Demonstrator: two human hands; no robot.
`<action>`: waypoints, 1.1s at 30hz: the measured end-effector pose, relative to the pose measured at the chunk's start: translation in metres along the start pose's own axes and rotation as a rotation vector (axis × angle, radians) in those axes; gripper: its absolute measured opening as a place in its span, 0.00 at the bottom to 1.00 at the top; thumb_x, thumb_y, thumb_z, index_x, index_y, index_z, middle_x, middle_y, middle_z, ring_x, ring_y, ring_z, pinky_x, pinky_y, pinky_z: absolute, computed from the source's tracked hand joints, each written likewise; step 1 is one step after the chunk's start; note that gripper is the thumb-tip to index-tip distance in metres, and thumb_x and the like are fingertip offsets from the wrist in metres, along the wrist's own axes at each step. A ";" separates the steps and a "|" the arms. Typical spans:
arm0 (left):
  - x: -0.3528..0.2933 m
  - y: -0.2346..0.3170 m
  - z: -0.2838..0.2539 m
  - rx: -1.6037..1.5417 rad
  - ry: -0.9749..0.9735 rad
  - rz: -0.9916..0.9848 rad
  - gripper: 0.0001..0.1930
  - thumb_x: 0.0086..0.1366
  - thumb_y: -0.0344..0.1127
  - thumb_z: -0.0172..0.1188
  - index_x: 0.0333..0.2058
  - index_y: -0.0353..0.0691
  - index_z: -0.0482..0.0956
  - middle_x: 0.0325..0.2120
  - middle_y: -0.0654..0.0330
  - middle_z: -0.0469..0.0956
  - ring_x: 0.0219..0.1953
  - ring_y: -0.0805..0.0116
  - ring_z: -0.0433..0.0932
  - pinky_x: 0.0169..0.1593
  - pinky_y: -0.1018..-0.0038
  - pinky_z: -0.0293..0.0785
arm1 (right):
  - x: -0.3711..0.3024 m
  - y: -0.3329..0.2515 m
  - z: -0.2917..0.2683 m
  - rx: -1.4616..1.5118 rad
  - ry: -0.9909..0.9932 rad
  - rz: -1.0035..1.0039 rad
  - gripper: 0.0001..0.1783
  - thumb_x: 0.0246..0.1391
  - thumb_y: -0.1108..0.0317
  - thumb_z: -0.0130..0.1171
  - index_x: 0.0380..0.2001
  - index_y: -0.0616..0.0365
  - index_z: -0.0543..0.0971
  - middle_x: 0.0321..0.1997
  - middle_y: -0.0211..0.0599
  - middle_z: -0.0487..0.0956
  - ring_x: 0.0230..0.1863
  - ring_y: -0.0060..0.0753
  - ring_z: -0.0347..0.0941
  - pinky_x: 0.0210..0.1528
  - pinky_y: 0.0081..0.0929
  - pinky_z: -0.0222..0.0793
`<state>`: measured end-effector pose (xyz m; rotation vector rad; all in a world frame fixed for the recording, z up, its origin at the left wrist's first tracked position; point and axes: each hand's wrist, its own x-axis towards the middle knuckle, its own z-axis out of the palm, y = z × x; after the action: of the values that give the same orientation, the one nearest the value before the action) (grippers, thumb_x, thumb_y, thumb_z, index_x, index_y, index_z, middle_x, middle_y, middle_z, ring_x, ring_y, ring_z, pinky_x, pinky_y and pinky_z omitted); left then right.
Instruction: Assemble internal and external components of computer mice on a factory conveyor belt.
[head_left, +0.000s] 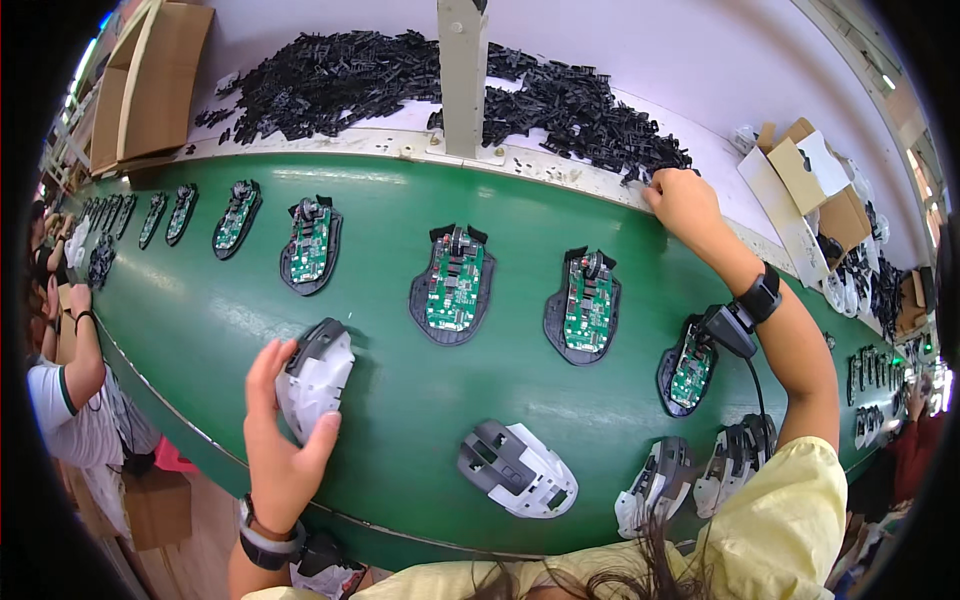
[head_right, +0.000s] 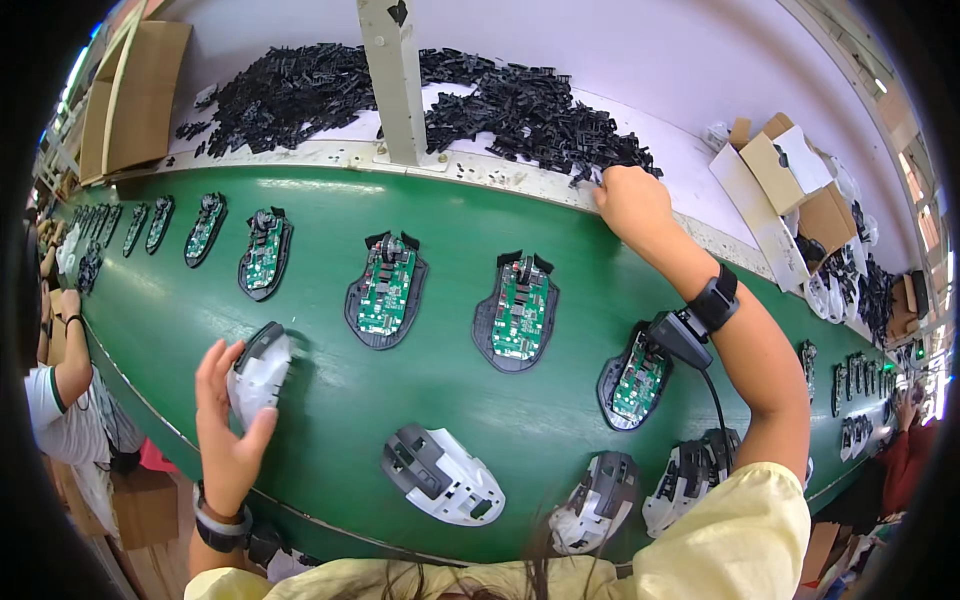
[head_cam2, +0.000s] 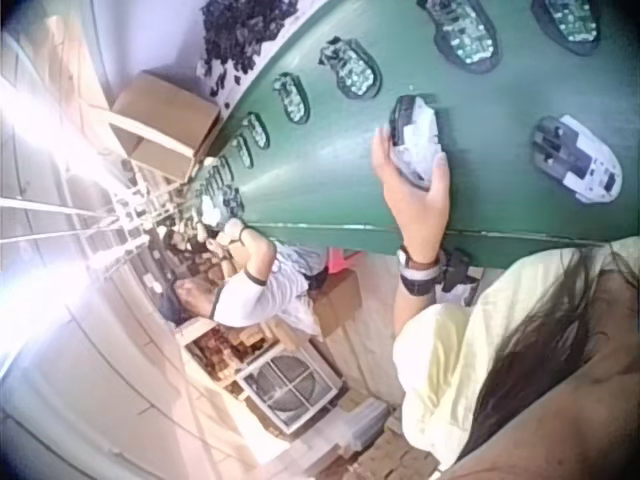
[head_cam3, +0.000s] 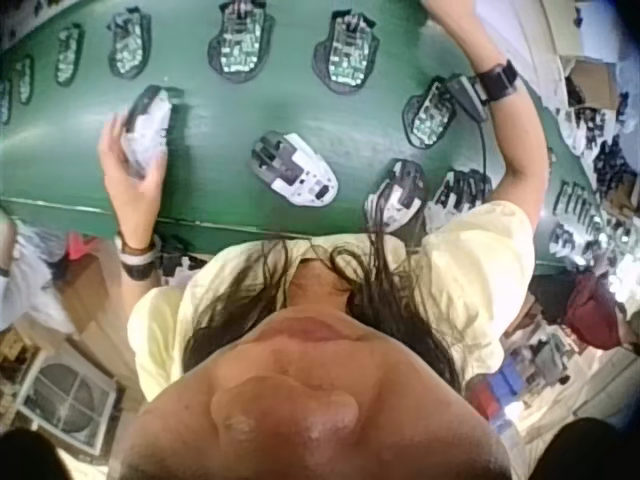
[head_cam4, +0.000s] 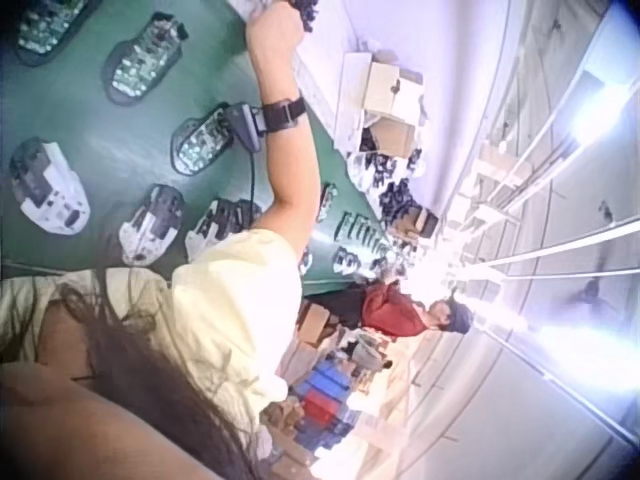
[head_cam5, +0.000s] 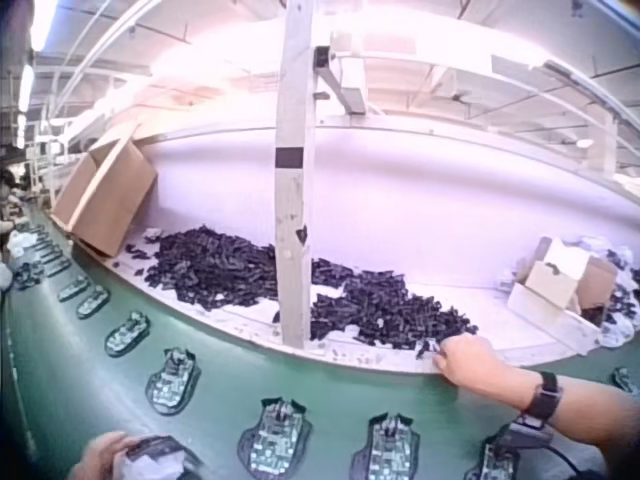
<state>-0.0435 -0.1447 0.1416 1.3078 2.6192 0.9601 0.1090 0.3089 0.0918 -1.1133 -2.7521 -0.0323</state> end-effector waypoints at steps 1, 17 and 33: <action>0.002 0.004 -0.008 -0.479 -0.018 -0.212 0.34 0.53 0.28 0.60 0.59 0.33 0.58 0.56 0.49 0.66 0.55 0.52 0.69 0.58 0.64 0.64 | -0.001 -0.006 -0.004 0.036 -0.007 -0.016 0.10 0.47 0.64 0.57 0.27 0.61 0.80 0.26 0.50 0.79 0.32 0.52 0.77 0.37 0.43 0.72; 0.054 0.037 0.038 -1.508 -0.567 -0.515 0.23 0.66 0.36 0.52 0.58 0.38 0.61 0.48 0.58 0.72 0.46 0.72 0.72 0.44 0.75 0.70 | -0.102 -0.153 -0.089 0.445 0.157 -1.028 0.15 0.40 0.76 0.61 0.36 0.63 0.75 0.34 0.38 0.73 0.30 0.35 0.73 0.30 0.26 0.71; 0.048 0.026 0.038 -1.264 -0.437 -0.376 0.23 0.60 0.22 0.50 0.56 0.34 0.63 0.46 0.61 0.72 0.46 0.76 0.71 0.47 0.77 0.72 | -0.109 -0.192 -0.065 0.478 0.160 -1.191 0.18 0.38 0.73 0.59 0.37 0.64 0.76 0.35 0.41 0.73 0.29 0.33 0.75 0.28 0.26 0.73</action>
<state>-0.0440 -0.0789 0.1358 0.5420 1.3061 1.5596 0.0631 0.0899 0.1464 0.6498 -2.6078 0.3370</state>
